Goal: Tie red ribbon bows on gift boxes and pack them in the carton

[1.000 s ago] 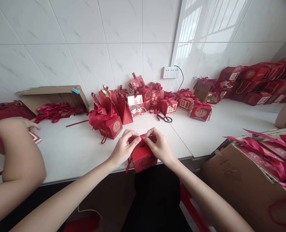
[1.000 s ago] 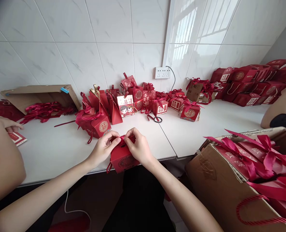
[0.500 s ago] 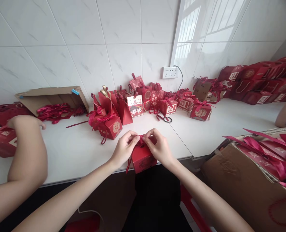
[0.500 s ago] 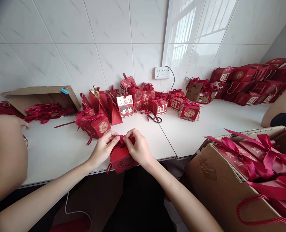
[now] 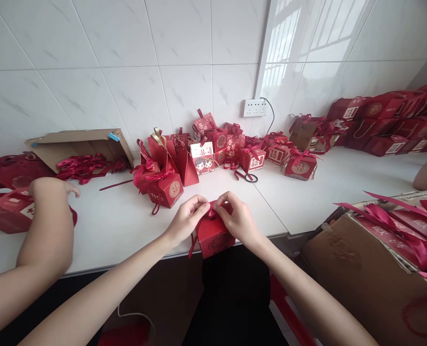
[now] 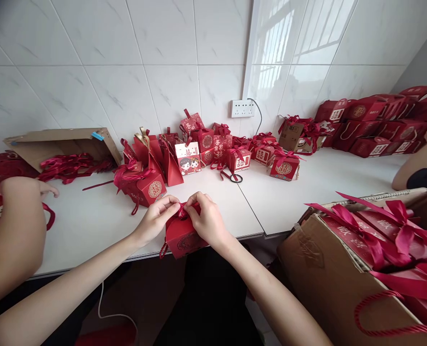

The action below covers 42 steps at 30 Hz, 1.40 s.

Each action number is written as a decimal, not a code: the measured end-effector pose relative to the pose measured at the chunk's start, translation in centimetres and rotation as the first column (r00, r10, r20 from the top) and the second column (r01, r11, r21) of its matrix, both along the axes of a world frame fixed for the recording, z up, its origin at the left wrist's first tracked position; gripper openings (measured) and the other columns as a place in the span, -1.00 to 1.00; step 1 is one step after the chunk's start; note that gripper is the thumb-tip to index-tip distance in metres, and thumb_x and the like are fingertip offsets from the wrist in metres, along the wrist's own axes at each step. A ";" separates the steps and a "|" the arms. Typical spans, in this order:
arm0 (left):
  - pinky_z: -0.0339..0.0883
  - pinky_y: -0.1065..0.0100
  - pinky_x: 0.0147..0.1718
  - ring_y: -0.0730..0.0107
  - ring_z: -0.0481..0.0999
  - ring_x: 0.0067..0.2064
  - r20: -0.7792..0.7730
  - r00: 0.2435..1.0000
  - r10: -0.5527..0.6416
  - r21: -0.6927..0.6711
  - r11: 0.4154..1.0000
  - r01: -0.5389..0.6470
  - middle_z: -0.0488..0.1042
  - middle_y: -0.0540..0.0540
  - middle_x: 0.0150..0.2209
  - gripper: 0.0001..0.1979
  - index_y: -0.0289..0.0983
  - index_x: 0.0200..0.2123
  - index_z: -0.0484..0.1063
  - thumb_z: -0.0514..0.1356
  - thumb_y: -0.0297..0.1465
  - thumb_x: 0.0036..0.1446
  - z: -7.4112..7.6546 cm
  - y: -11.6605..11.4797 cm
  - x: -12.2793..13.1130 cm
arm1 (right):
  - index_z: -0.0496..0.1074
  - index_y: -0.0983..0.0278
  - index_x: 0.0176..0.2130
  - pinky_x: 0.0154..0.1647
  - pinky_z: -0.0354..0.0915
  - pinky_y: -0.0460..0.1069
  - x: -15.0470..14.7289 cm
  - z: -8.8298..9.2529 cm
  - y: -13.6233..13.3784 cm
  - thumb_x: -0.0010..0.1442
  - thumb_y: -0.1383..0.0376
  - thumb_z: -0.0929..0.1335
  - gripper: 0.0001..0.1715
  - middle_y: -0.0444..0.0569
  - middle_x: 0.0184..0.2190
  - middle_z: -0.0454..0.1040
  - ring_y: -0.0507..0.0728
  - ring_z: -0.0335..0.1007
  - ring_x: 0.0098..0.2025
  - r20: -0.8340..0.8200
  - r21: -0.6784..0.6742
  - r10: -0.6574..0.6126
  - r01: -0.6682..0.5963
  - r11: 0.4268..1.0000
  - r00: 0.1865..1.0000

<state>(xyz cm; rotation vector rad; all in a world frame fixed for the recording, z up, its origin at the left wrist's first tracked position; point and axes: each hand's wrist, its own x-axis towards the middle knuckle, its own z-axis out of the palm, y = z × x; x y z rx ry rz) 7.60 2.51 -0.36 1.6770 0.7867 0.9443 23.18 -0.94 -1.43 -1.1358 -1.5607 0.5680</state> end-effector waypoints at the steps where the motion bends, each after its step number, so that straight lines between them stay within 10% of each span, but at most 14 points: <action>1: 0.28 0.40 -0.29 0.44 0.41 -0.36 0.000 1.000 -0.004 -0.003 1.000 0.004 0.40 0.00 -0.44 -0.76 -0.29 -0.41 0.33 0.15 -0.21 0.12 0.0 0.0 0.0 | 0.27 0.22 -0.39 -0.24 0.31 -0.02 0.1 0.2 0.0 0.16 0.38 0.28 -0.91 -0.13 -0.43 0.46 0.07 0.42 -0.34 0.036 0.005 0.010 -0.010 1.000 0.999; 11: 0.30 0.41 -0.36 0.43 0.42 -0.39 0.019 0.998 0.067 -0.048 0.997 -0.066 0.42 0.00 -0.45 -0.71 -0.29 -0.41 0.35 0.20 -0.16 0.04 0.1 0.0 0.4 | 0.46 0.27 -0.26 -0.06 0.40 0.12 2.0 1.3 -1.6 0.19 0.40 0.28 -0.83 0.14 -0.02 0.33 0.20 0.36 0.00 0.472 0.313 -0.032 -0.133 0.940 0.881; 29: 0.26 0.40 -0.34 0.42 0.39 -0.37 0.014 0.997 0.080 0.033 0.996 -0.080 0.39 0.00 -0.46 -0.60 -0.28 -0.49 0.30 0.23 -0.04 0.00 -0.4 0.5 -0.3 | 0.39 0.35 -0.36 -0.43 0.32 -0.04 1.7 1.9 -1.9 0.27 0.47 0.22 -0.78 0.05 -0.25 0.47 0.08 0.33 -0.34 0.719 0.577 -0.391 -0.180 0.797 0.575; 37: 0.20 0.43 -0.41 0.42 0.34 -0.41 -0.217 0.916 0.338 0.342 0.905 -0.254 0.35 0.01 -0.49 -0.71 -0.24 -0.53 0.28 0.18 -0.17 0.08 1.7 -1.5 -1.2 | 0.40 0.29 -0.25 -0.38 0.34 -0.06 3.6 2.4 -2.9 0.32 0.49 0.09 -0.64 0.07 -0.21 0.46 0.08 0.40 -0.29 0.807 0.462 -0.303 -0.223 0.859 0.506; 42: 0.12 0.42 -0.53 0.46 0.26 -0.58 -0.352 0.861 0.366 0.266 0.921 -0.283 0.26 0.09 -0.65 -0.70 -0.21 -0.50 0.26 0.13 -0.13 0.10 2.1 -3.7 -1.6 | 0.40 0.28 -0.17 -0.36 0.35 -0.04 4.7 2.2 -3.2 0.33 0.47 0.08 -0.62 0.08 -0.18 0.47 0.10 0.41 -0.27 0.796 0.433 -0.250 -0.232 0.871 0.551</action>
